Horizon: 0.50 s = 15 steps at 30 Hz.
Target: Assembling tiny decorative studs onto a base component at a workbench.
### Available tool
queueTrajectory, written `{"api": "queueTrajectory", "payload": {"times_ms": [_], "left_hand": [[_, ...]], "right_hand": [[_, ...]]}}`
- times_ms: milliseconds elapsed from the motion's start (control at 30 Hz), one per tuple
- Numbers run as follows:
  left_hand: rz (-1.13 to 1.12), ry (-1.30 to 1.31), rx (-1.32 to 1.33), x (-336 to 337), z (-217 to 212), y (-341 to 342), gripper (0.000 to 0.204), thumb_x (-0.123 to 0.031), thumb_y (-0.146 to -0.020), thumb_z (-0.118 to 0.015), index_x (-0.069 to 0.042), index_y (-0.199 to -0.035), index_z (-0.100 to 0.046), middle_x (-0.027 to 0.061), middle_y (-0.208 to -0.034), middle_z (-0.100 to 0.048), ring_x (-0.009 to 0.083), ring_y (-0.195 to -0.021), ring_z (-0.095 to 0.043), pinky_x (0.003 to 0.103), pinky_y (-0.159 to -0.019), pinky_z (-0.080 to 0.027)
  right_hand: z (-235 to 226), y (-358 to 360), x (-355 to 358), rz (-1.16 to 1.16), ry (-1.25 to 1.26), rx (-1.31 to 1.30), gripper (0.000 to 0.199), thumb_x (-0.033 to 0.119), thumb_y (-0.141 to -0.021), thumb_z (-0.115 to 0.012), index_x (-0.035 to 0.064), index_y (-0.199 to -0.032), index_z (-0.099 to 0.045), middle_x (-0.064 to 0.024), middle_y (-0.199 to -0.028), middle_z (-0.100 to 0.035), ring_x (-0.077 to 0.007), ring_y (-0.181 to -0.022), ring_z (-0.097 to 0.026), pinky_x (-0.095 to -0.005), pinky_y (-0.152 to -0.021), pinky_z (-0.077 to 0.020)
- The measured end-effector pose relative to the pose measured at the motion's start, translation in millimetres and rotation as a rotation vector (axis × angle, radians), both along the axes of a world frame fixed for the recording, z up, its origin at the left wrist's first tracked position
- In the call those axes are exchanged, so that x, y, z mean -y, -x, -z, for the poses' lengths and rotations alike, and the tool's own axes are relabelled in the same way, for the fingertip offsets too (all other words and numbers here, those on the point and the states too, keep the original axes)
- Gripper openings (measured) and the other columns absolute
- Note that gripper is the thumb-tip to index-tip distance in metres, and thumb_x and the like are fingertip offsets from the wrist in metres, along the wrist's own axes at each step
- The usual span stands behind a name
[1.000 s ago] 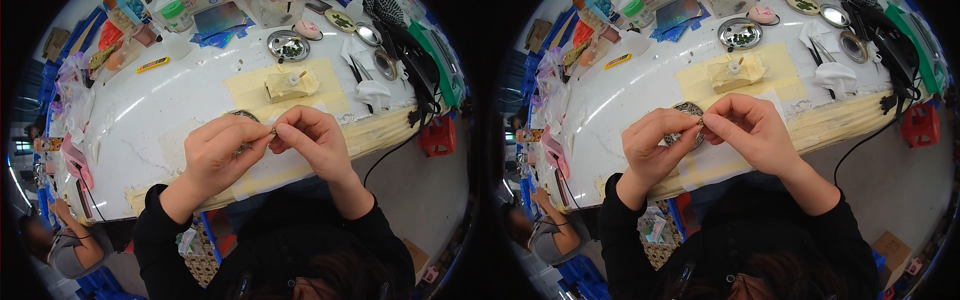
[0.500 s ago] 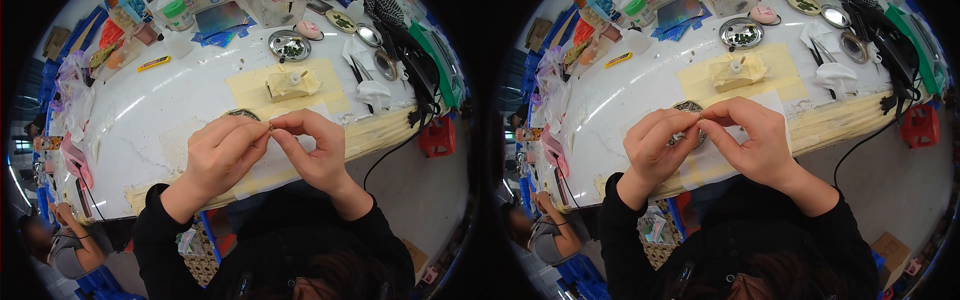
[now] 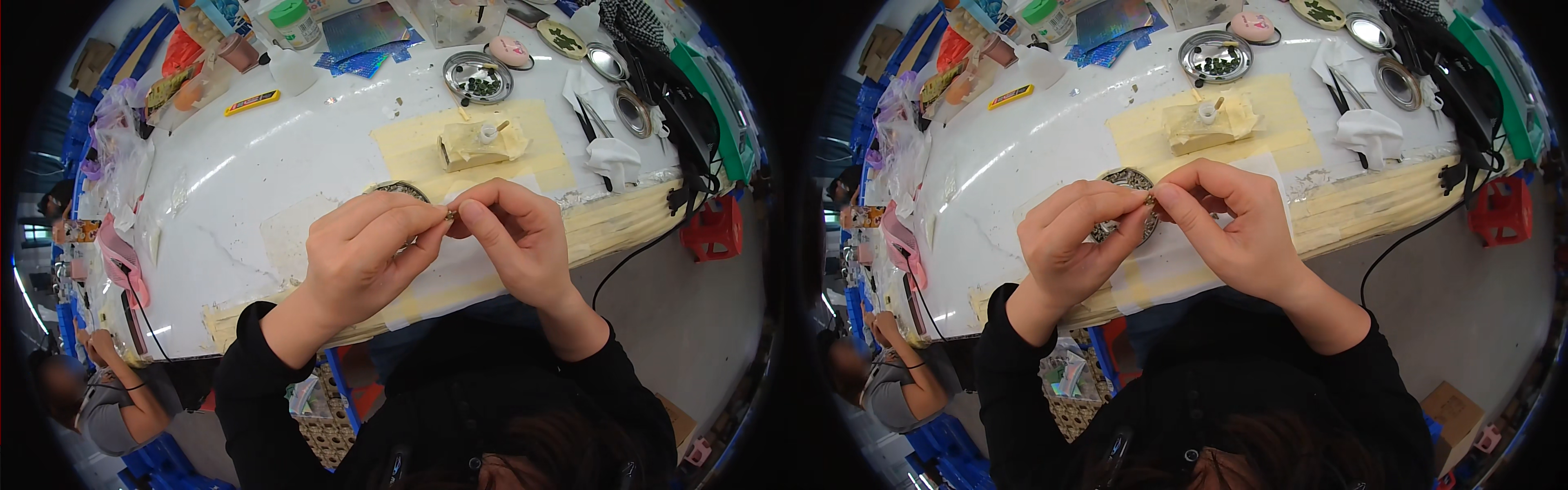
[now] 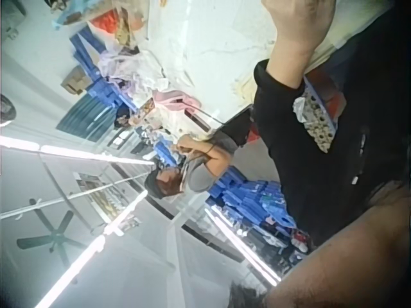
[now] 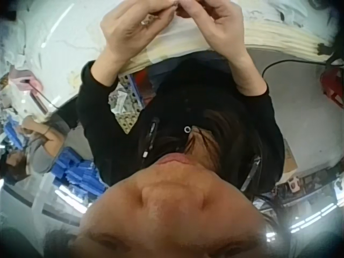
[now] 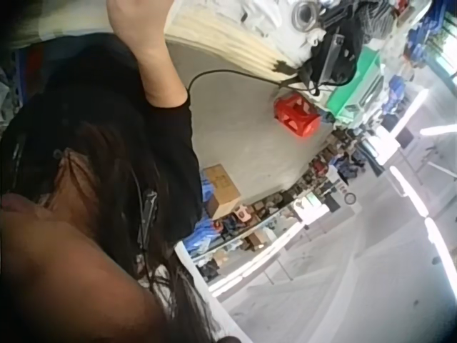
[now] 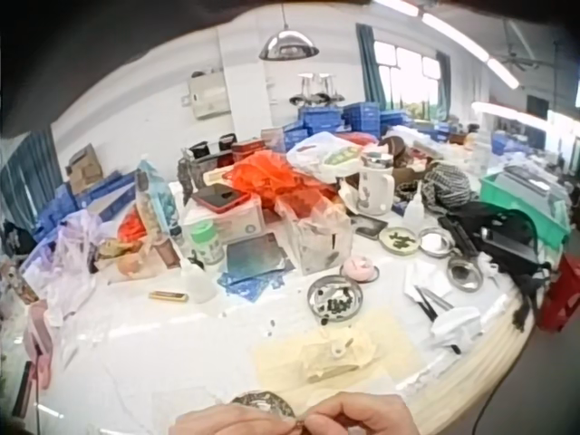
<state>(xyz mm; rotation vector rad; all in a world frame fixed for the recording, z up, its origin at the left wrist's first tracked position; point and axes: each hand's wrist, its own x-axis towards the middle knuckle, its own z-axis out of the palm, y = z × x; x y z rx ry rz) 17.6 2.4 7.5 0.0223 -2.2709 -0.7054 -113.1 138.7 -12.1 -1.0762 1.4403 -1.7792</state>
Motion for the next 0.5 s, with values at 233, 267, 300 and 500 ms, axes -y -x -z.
{"api": "queueTrajectory", "payload": {"times_ms": [233, 267, 300, 500], "left_hand": [[-0.009, -0.038, -0.011, 0.6, -1.8, 2.1, 0.015, 0.004, -0.073, -0.076, -0.002, -0.085, -0.069, 0.0088, -0.076, -0.068, 0.0182, -0.064, -0.066, 0.027, -0.056, -0.053], [-0.009, -0.044, -0.010, 0.8, -2.2, 2.1, 0.015, 0.004, -0.073, -0.076, -0.002, -0.085, -0.069, 0.0088, -0.076, -0.068, 0.0175, -0.063, -0.066, 0.026, -0.056, -0.053], [-0.009, -0.049, -0.007, 1.0, -2.6, 2.0, 0.014, 0.005, -0.074, -0.076, -0.001, -0.084, -0.069, 0.0087, -0.076, -0.068, 0.0169, -0.063, -0.066, 0.026, -0.056, -0.053], [-0.021, -0.123, 0.016, 0.4, -4.5, 2.1, 0.012, 0.006, -0.075, -0.075, 0.000, -0.084, -0.069, 0.0085, -0.075, -0.068, 0.0140, -0.062, -0.066, 0.024, -0.056, -0.053]], "right_hand": [[-11.0, 29.6, 3.3, 0.436, 0.106, -0.683, 0.007, 0.003, -0.088, -0.067, -0.0016, -0.093, -0.067, -0.0071, -0.080, -0.066, -0.0140, -0.067, -0.062, -0.0252, -0.061, -0.0492], [-12.6, 35.5, 5.3, 0.485, 0.095, -0.757, 0.007, 0.002, -0.087, -0.067, -0.0005, -0.093, -0.068, -0.0070, -0.079, -0.065, -0.0154, -0.066, -0.061, -0.0262, -0.060, -0.0488], [-13.7, 40.7, 7.3, 0.534, 0.084, -0.829, 0.008, 0.002, -0.086, -0.068, 0.0006, -0.094, -0.068, -0.0069, -0.079, -0.064, -0.0168, -0.065, -0.060, -0.0273, -0.060, -0.0483], [-12.3, 54.4, 17.1, 0.553, -0.044, -0.987, 0.010, 0.005, -0.082, -0.071, 0.0033, -0.091, -0.068, -0.0061, -0.078, -0.060, -0.0225, -0.072, -0.060, -0.0331, -0.063, -0.0473]]}}
